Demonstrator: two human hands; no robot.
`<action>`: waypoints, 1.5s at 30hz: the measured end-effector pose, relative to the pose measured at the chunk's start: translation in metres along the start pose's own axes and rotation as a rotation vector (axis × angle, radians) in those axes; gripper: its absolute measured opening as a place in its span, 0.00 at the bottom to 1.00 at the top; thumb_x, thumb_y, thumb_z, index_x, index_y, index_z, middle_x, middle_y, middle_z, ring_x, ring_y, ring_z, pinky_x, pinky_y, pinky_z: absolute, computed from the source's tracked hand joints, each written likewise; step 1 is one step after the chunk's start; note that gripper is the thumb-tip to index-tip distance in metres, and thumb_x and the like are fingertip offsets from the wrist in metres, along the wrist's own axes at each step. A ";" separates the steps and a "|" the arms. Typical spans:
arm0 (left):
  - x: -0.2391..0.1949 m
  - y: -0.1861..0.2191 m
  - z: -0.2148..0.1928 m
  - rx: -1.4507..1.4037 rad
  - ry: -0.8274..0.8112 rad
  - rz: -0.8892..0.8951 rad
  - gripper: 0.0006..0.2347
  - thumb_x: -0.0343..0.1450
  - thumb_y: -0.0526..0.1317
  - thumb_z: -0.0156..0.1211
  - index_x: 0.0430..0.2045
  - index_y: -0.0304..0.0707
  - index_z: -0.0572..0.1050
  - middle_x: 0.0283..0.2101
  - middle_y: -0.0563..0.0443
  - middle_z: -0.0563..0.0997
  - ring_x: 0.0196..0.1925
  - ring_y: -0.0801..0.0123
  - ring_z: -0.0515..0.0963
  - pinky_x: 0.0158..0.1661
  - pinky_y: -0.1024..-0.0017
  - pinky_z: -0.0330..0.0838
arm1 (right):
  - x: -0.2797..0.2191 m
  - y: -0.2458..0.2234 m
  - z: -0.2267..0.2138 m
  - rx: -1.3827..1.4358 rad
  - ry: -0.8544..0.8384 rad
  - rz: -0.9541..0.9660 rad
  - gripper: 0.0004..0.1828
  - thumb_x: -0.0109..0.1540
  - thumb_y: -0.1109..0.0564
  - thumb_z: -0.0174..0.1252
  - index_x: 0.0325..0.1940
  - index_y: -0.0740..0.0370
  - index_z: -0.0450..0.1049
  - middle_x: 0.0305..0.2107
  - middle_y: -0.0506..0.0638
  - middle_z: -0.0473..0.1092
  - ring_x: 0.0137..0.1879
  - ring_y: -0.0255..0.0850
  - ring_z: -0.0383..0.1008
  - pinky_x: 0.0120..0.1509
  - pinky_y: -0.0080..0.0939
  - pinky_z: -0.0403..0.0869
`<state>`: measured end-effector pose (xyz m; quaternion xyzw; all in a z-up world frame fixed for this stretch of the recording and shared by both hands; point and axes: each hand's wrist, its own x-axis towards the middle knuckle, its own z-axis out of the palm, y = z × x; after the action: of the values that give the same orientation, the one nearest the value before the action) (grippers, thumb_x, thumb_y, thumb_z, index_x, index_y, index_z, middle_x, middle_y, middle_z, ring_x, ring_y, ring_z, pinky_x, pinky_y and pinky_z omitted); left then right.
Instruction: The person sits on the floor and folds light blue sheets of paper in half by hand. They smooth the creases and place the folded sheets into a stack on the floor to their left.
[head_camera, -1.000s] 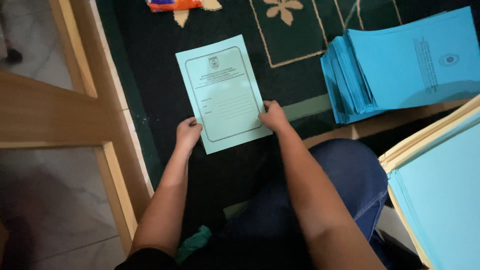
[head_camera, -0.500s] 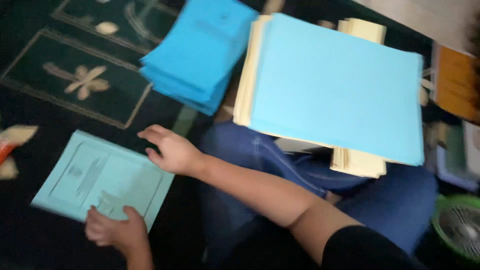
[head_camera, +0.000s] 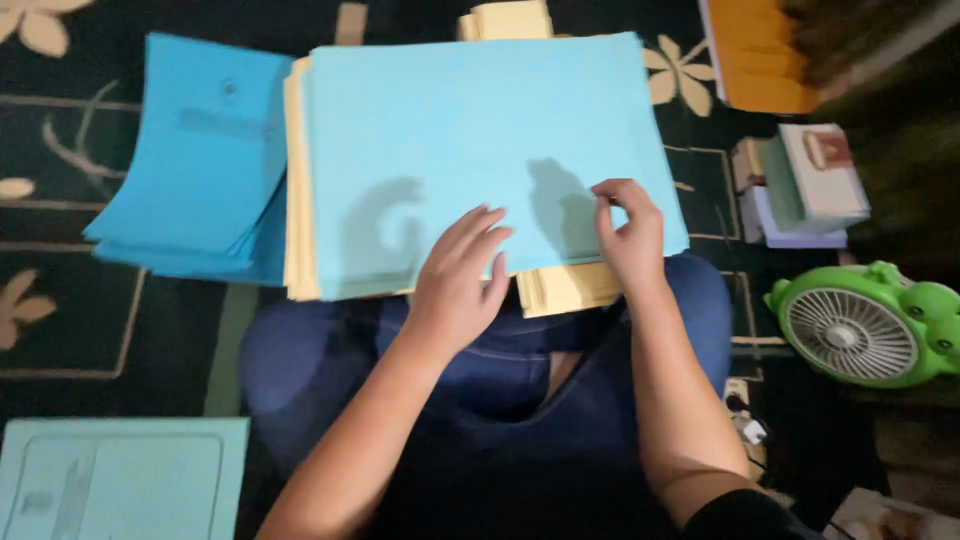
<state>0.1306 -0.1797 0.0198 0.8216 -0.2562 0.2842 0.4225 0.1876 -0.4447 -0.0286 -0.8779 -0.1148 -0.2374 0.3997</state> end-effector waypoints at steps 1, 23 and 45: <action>0.005 -0.010 0.022 -0.008 -0.011 0.013 0.11 0.68 0.27 0.61 0.44 0.31 0.80 0.54 0.38 0.81 0.60 0.44 0.79 0.59 0.54 0.74 | 0.000 0.014 -0.014 -0.005 0.016 0.008 0.11 0.66 0.71 0.54 0.48 0.64 0.79 0.42 0.57 0.76 0.48 0.54 0.79 0.57 0.50 0.78; 0.004 -0.039 0.102 0.326 -0.532 -0.168 0.17 0.78 0.43 0.50 0.60 0.35 0.73 0.70 0.40 0.69 0.75 0.52 0.62 0.73 0.49 0.47 | -0.007 0.066 -0.038 -0.574 -0.014 0.474 0.21 0.61 0.53 0.66 0.52 0.68 0.71 0.44 0.59 0.68 0.50 0.56 0.74 0.55 0.52 0.75; 0.000 -0.045 0.095 0.238 -0.417 -0.129 0.13 0.76 0.38 0.53 0.52 0.33 0.77 0.62 0.39 0.76 0.69 0.49 0.70 0.69 0.45 0.57 | -0.004 0.053 -0.031 -0.408 0.089 0.372 0.08 0.65 0.70 0.57 0.48 0.67 0.73 0.35 0.55 0.69 0.41 0.51 0.78 0.43 0.45 0.80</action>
<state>0.1847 -0.2364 -0.0507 0.9211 -0.2497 0.1092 0.2780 0.1947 -0.5031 -0.0479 -0.9350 0.1162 -0.2162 0.2560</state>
